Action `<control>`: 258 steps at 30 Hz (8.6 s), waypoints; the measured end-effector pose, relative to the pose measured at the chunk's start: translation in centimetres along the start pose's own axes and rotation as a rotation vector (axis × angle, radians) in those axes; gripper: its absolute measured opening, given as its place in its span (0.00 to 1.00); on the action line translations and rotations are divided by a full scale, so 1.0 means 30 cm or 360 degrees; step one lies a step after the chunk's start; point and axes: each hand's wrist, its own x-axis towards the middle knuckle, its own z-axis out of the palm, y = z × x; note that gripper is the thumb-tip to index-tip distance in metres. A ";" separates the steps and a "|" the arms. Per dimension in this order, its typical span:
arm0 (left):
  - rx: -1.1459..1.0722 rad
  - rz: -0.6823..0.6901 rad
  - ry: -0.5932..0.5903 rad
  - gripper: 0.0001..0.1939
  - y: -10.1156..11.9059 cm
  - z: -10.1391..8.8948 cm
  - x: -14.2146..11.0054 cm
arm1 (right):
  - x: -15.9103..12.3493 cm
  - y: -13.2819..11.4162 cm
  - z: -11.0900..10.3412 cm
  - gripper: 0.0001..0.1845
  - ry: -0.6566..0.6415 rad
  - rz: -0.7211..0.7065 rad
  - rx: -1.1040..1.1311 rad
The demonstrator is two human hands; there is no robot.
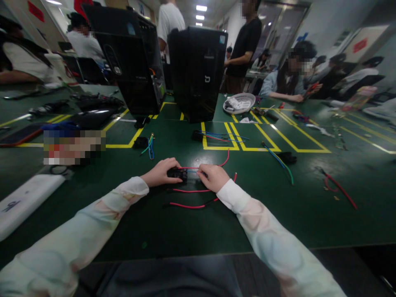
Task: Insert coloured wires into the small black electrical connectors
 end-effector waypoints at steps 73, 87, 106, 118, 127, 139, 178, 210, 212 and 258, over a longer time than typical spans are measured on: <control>0.0006 -0.0002 -0.0003 0.23 0.004 -0.004 0.001 | 0.006 -0.002 -0.009 0.10 0.0028 -0.0020 0.0069; -0.0011 -0.0008 0.0001 0.23 0.005 -0.005 0.001 | 0.004 -0.007 -0.008 0.10 0.0077 0.0032 0.0046; -0.0010 -0.0005 0.0006 0.23 0.005 -0.004 0.000 | -0.003 -0.004 -0.007 0.10 0.0010 -0.0048 -0.0066; -0.0020 -0.0007 0.0019 0.24 0.001 0.000 -0.001 | -0.008 -0.008 -0.008 0.09 0.0049 -0.0091 -0.0147; 0.0005 0.0003 0.0021 0.22 0.000 0.000 -0.002 | -0.008 -0.006 -0.006 0.10 0.0060 -0.0073 -0.0157; 0.0017 0.0010 0.0014 0.22 -0.003 0.000 -0.003 | -0.007 -0.006 -0.004 0.09 0.0049 -0.0076 -0.0191; 0.0020 0.0031 0.0037 0.22 -0.005 0.003 -0.002 | -0.008 -0.004 -0.011 0.10 0.0102 -0.0058 -0.0161; -0.0020 0.0001 0.0031 0.22 -0.006 0.003 -0.003 | -0.025 -0.073 0.019 0.08 -0.0241 -0.0370 0.0307; -0.0025 -0.0008 0.0030 0.22 -0.005 0.002 -0.003 | -0.022 -0.076 0.016 0.09 -0.0233 -0.0439 0.0350; -0.0033 0.0012 0.0037 0.23 -0.012 0.007 -0.004 | -0.017 -0.063 -0.021 0.09 0.0332 -0.0313 0.0009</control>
